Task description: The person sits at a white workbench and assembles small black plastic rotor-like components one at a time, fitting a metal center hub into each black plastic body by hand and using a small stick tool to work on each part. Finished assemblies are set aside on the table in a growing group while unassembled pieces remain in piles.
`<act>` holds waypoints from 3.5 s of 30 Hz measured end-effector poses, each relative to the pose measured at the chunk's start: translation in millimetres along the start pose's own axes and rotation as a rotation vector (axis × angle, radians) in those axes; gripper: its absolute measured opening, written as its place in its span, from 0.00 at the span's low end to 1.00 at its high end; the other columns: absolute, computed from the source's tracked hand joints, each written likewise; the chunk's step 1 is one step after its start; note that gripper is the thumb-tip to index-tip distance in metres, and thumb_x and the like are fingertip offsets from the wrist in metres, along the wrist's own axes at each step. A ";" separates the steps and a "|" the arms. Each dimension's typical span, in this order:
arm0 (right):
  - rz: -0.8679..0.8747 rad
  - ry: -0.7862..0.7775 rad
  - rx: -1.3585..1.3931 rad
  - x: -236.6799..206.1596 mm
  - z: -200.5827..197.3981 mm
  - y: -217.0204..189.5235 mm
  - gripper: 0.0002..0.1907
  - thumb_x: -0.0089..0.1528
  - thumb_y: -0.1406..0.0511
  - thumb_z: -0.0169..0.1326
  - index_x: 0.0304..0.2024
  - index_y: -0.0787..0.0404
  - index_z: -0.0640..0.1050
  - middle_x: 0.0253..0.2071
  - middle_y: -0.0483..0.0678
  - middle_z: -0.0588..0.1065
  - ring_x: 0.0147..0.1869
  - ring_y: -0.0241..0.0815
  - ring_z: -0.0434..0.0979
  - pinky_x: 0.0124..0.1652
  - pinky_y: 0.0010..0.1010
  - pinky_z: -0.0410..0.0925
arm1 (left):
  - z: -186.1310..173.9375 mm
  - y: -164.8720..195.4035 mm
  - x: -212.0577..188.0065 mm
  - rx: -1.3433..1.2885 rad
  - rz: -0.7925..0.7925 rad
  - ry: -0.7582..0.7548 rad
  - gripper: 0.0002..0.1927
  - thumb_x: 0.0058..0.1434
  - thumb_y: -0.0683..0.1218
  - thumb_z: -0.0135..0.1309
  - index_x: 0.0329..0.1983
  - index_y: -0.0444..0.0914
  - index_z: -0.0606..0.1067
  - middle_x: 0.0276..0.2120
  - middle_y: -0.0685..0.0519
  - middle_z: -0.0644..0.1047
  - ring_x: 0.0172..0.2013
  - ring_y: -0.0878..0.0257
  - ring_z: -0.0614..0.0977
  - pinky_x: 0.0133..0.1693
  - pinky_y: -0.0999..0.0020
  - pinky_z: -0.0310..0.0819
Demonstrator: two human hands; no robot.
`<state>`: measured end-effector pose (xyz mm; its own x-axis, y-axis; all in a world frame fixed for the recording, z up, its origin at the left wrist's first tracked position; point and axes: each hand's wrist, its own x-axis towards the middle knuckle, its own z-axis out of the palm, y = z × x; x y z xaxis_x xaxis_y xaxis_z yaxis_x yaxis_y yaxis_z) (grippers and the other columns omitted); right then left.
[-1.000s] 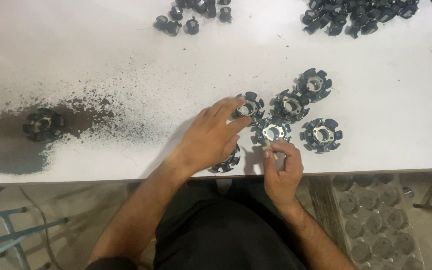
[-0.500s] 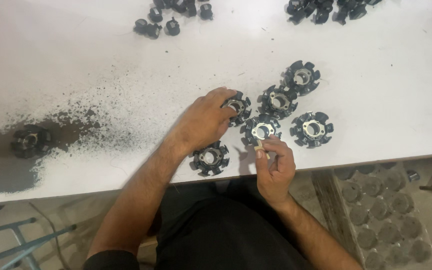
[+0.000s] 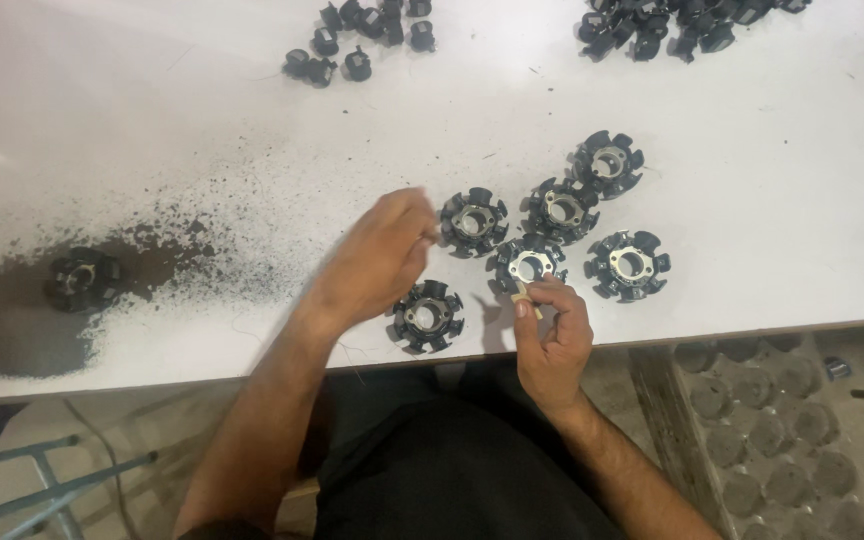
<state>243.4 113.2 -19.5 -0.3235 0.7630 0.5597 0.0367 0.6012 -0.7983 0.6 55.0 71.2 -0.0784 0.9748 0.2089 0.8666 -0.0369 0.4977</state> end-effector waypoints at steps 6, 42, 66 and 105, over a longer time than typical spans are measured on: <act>-0.096 -0.009 -0.001 2.9 3.1 -2.3 0.09 0.69 0.72 0.54 0.51 0.62 0.71 0.48 0.49 0.77 0.57 0.44 0.78 0.73 0.49 0.63 | -28.8 12.3 -72.2 0.399 -0.235 0.265 0.08 0.66 0.42 0.53 0.46 0.35 0.76 0.56 0.41 0.73 0.56 0.49 0.76 0.56 0.49 0.71; -0.188 -0.362 -0.087 2.4 49.2 -43.4 0.14 0.58 0.75 0.61 0.46 0.64 0.75 0.47 0.55 0.77 0.51 0.53 0.81 0.48 0.39 0.74 | 35.9 20.7 -89.0 -0.020 -0.235 0.253 0.11 0.57 0.42 0.63 0.42 0.36 0.77 0.54 0.46 0.76 0.53 0.46 0.78 0.55 0.50 0.72; -0.142 -0.487 -0.200 25.5 49.8 -54.9 0.09 0.58 0.72 0.63 0.40 0.61 0.78 0.33 0.48 0.75 0.35 0.46 0.76 0.35 0.36 0.68 | 67.6 17.7 -95.1 -0.104 -0.255 0.498 0.06 0.59 0.41 0.63 0.38 0.38 0.79 0.56 0.47 0.76 0.57 0.49 0.74 0.60 0.49 0.62; -0.188 -0.382 -0.190 20.1 57.5 -53.4 0.10 0.59 0.75 0.61 0.42 0.62 0.76 0.37 0.51 0.75 0.39 0.52 0.75 0.38 0.40 0.68 | 17.9 -4.6 -96.8 0.067 -0.036 0.298 0.08 0.59 0.41 0.61 0.41 0.37 0.77 0.54 0.49 0.75 0.52 0.51 0.78 0.50 0.54 0.72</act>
<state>180.6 82.8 21.6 -0.6650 0.5157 0.5402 0.1052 0.7809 -0.6158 13.1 -35.3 33.6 -0.2425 0.8674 0.4345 0.8904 0.0212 0.4547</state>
